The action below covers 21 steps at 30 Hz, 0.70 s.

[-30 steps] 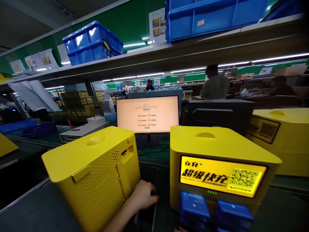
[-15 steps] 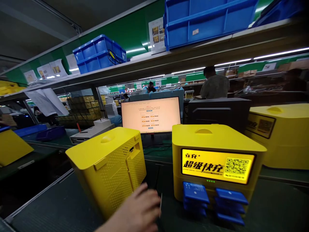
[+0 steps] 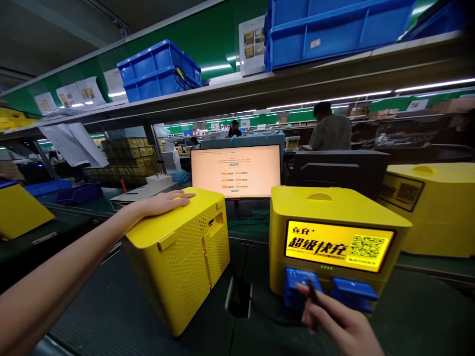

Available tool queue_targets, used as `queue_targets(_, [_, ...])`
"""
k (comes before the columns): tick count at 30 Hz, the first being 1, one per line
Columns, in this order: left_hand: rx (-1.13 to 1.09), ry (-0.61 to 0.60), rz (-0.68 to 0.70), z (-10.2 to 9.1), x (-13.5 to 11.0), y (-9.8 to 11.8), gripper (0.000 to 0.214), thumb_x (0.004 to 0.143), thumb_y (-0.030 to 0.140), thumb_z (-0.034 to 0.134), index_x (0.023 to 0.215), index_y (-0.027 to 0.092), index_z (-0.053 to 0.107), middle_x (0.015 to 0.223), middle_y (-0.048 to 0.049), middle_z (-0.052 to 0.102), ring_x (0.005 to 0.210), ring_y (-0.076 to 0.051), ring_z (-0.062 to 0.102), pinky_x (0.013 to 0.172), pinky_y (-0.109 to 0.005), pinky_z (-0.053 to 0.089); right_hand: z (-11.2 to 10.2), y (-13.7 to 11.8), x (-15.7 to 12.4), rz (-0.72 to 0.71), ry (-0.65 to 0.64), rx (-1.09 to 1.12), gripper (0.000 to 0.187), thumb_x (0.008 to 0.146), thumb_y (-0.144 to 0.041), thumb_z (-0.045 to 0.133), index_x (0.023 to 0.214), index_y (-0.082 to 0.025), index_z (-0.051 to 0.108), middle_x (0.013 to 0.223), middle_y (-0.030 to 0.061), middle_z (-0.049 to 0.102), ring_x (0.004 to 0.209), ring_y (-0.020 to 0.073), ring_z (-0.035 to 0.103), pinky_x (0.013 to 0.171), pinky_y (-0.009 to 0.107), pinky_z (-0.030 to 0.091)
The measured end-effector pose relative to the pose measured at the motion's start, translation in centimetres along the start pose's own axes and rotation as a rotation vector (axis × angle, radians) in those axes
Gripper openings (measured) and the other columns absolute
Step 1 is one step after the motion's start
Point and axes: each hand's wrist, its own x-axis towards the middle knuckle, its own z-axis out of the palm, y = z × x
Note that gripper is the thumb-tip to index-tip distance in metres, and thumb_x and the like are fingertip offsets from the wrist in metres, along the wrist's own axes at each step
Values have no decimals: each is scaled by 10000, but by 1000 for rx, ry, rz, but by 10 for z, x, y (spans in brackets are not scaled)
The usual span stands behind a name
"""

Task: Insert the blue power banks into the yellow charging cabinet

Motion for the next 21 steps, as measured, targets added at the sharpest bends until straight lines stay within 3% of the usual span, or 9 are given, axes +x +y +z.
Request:
queue_targets(2, [2, -4, 29, -1, -14, 3, 506, 940, 545, 243, 1329, 257, 390, 1482, -2, 293, 1277, -204, 361, 1067, -488, 233, 26, -21, 23, -58, -98, 18, 420, 845, -495, 504, 1106, -203, 656, 559, -2, 629, 483, 142, 577, 450, 231, 493])
queue_targets(5, [3, -48, 62, -3, -38, 6, 519, 895, 621, 273, 1351, 380, 333, 1510, 72, 204, 1327, -219, 288, 1092, -488, 169, 65, -44, 54, -334, -153, -121, 321, 885, -377, 493, 1130, -225, 634, 770, 24, 696, 689, 153, 645, 606, 241, 532])
queue_targets(7, [-2, -73, 68, -2, -52, 8, 548, 868, 655, 275, 1360, 416, 311, 1518, 93, 161, 1349, -245, 239, 1096, -493, 144, 87, -54, 71, -550, -133, -269, 286, 906, -283, 465, 1126, -205, 630, 925, 51, 702, 816, 163, 652, 709, 265, 539])
queue_targets(10, [-14, -45, 67, 1, -64, 9, 571, 854, 657, 281, 1359, 398, 346, 1509, 91, 200, 1348, -273, 235, 1094, -480, 140, 112, -59, 86, -773, -32, -441, 288, 920, -211, 423, 1097, -128, 635, 917, 85, 711, 790, 169, 665, 695, 273, 556])
queue_targets(16, [-63, -34, 56, -2, -69, 18, 563, 844, 651, 339, 1338, 387, 399, 1494, 43, 264, 1343, -295, 256, 1096, -482, 159, 125, -54, 85, -1008, 126, -507, 284, 876, -83, 444, 1092, -64, 628, 901, 112, 721, 734, 154, 681, 657, 239, 575])
queue_targets(21, [-72, -49, 36, -6, -70, 21, 574, 828, 677, 341, 1344, 428, 365, 1496, 63, 251, 1355, -288, 237, 1106, -488, 149, 125, -54, 81, -1071, 147, -534, 284, 837, -36, 467, 1066, -46, 635, 917, 124, 718, 718, 162, 681, 624, 243, 583])
